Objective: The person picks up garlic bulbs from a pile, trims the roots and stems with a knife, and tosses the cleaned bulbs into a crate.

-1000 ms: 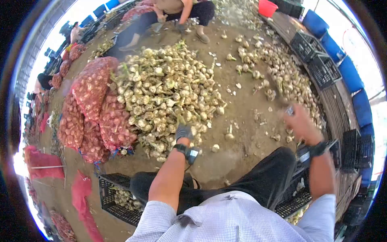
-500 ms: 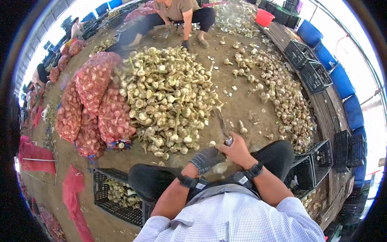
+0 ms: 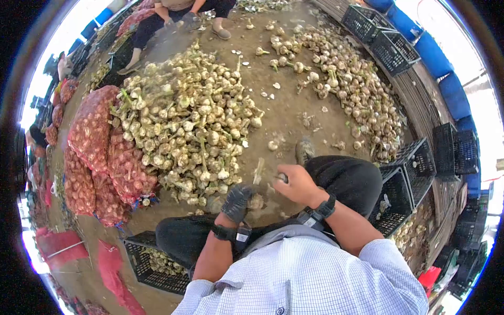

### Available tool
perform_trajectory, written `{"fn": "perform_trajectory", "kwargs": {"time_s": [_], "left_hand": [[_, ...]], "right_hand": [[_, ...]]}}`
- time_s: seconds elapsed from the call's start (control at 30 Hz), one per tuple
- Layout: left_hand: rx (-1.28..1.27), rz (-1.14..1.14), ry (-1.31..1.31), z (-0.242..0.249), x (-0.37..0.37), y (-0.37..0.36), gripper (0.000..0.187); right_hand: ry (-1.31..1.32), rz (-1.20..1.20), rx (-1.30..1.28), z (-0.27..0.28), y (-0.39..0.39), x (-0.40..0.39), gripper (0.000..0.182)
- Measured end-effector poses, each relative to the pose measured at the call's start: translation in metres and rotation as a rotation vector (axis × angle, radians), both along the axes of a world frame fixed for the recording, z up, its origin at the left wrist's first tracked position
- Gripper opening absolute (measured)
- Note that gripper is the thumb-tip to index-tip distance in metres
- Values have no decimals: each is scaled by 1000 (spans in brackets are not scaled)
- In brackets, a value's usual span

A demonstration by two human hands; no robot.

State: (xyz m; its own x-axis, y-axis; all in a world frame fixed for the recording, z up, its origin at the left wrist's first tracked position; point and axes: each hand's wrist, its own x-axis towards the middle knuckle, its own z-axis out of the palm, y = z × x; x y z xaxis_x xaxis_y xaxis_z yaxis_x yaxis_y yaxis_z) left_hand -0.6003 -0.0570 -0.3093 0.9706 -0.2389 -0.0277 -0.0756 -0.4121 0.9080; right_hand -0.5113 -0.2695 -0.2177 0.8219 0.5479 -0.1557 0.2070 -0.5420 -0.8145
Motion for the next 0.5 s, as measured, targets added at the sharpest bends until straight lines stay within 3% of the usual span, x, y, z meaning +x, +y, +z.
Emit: {"fn": "perform_trajectory", "kwargs": {"time_s": [0.13, 0.27, 0.33, 0.37, 0.43, 0.5], "left_hand": [[148, -70, -173, 9, -7, 8, 27], [0, -24, -243, 29, -24, 28, 27], [65, 11, -332, 40, -20, 35, 26], [213, 101, -286, 16, -27, 35, 29], [313, 83, -105, 30, -26, 26, 39], [230, 68, -62, 2, -21, 19, 44]], "right_hand": [[-135, 99, 68, 2, 11, -16, 25], [-62, 231, -673, -81, -18, 5, 26], [-131, 59, -538, -78, -25, 14, 28], [-136, -16, -476, -75, -28, 4, 29], [76, -66, -180, -49, -12, -10, 33], [138, -17, 14, -28, 8, -13, 36]]}}
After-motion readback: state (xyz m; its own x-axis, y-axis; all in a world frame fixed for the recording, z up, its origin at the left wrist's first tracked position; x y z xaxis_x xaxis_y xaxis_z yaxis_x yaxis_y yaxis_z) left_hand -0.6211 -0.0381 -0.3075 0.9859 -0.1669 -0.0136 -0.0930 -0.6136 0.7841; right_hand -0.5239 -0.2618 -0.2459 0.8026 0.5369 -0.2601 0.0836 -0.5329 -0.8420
